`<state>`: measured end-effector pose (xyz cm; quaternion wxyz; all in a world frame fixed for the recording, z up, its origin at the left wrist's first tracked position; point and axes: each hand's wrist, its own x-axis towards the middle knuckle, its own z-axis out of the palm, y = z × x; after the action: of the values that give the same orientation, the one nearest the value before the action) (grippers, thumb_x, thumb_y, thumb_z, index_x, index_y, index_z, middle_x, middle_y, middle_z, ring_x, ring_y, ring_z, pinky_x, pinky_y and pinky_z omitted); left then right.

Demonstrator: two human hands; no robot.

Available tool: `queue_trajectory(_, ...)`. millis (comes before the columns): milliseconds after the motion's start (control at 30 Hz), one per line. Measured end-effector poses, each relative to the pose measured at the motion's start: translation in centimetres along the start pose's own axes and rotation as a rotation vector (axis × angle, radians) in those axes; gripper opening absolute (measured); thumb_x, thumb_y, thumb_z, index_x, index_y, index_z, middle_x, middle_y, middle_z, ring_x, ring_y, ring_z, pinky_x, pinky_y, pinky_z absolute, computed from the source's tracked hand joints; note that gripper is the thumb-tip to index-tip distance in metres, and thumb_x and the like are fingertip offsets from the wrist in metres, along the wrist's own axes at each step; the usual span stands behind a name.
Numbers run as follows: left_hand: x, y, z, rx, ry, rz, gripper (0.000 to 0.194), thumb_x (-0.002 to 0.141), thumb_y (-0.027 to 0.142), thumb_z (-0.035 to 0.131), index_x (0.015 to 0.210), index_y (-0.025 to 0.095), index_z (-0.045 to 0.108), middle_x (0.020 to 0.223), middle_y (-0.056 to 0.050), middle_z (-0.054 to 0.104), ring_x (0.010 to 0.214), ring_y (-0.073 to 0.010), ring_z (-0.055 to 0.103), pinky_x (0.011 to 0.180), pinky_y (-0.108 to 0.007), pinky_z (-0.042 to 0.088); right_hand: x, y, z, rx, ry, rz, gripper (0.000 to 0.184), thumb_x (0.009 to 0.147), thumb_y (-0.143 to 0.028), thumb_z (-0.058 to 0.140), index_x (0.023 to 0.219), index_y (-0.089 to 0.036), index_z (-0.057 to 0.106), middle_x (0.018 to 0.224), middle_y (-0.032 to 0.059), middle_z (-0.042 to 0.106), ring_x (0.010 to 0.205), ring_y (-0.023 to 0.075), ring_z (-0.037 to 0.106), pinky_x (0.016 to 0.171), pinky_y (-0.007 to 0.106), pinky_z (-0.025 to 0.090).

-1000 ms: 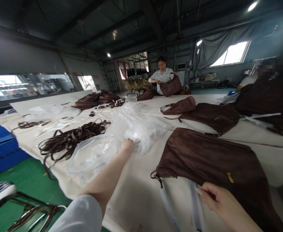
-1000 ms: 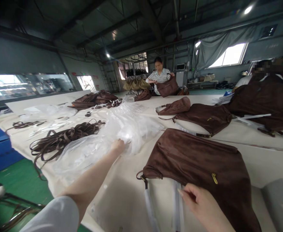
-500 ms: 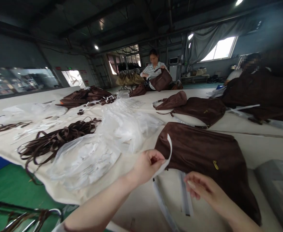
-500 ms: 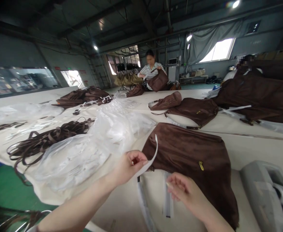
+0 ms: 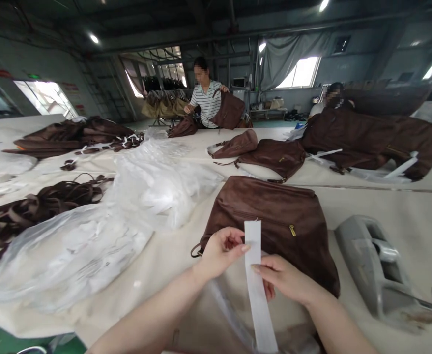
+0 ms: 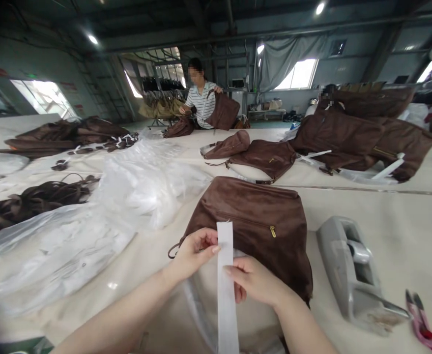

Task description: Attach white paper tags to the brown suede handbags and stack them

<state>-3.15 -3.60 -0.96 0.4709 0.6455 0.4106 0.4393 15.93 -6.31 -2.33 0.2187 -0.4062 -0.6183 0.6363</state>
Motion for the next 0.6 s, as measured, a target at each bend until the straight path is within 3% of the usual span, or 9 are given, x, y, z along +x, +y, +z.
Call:
queue_trajectory(67, 0.2, -0.9, -0.2, -0.141, -0.027, -0.051, 0.03, 0.075, 0.041, 0.07, 0.077, 0.013, 0.06, 0.071, -0.002, 0.06, 0.063, -0.0097, 0.051, 0.06, -0.022, 0.041, -0.1, 0.3, 0.3, -0.109, -0.065, 0.04, 0.046, 0.087, -0.057, 0.047, 0.068, -0.016, 0.056, 0.053, 0.0003, 0.06, 0.048, 0.0118, 0.055, 0.048, 0.023, 0.042)
queue_trajectory(200, 0.1, -0.6, -1.9, -0.248, 0.021, -0.085, 0.031, 0.073, 0.039, 0.073, 0.065, 0.013, 0.057, 0.062, 0.001, 0.057, 0.057, -0.0076, 0.048, 0.056, -0.02, 0.038, 0.4, 1.1, 0.3, -0.139, -0.048, 0.062, 0.049, 0.088, -0.059, 0.044, 0.069, -0.016, 0.057, 0.055, 0.0012, 0.061, 0.048, 0.0117, 0.056, 0.048, 0.023, 0.042)
queue_trajectory(367, 1.0, 0.5, -8.3, -0.411, 0.353, -0.021, 0.023, 0.073, 0.036, 0.072, 0.075, 0.015, 0.064, 0.069, 0.0, 0.063, 0.066, -0.0098, 0.055, 0.068, -0.022, 0.043, 2.1, 1.1, 0.3, -0.052, 0.178, 0.129, 0.053, 0.085, -0.062, 0.04, 0.091, -0.014, 0.06, 0.064, 0.0016, 0.062, 0.045, 0.0119, 0.053, 0.043, 0.023, 0.039)
queue_trajectory(467, 1.9, -0.6, -11.0, -0.479, 0.52, -0.096, 0.023, 0.067, 0.034, 0.075, 0.07, 0.013, 0.065, 0.071, -0.002, 0.064, 0.07, -0.0111, 0.057, 0.073, -0.023, 0.045, 3.2, 0.6, 0.9, -0.339, 0.305, 0.055, 0.036, 0.084, -0.049, 0.046, 0.092, -0.017, 0.062, 0.07, 0.0021, 0.064, 0.054, 0.0144, 0.058, 0.051, 0.026, 0.043)
queue_trajectory(600, 2.6, -1.8, -11.2, -0.629, 0.566, -0.235, 0.018, 0.062, 0.024, 0.073, 0.073, 0.013, 0.065, 0.075, -0.004, 0.067, 0.071, -0.0137, 0.06, 0.07, -0.024, 0.047, 5.3, -0.3, 0.6, -0.802, 0.301, -0.123, 0.019, 0.084, -0.026, 0.049, 0.092, -0.022, 0.065, 0.089, 0.0036, 0.07, 0.084, 0.018, 0.064, 0.075, 0.027, 0.044)
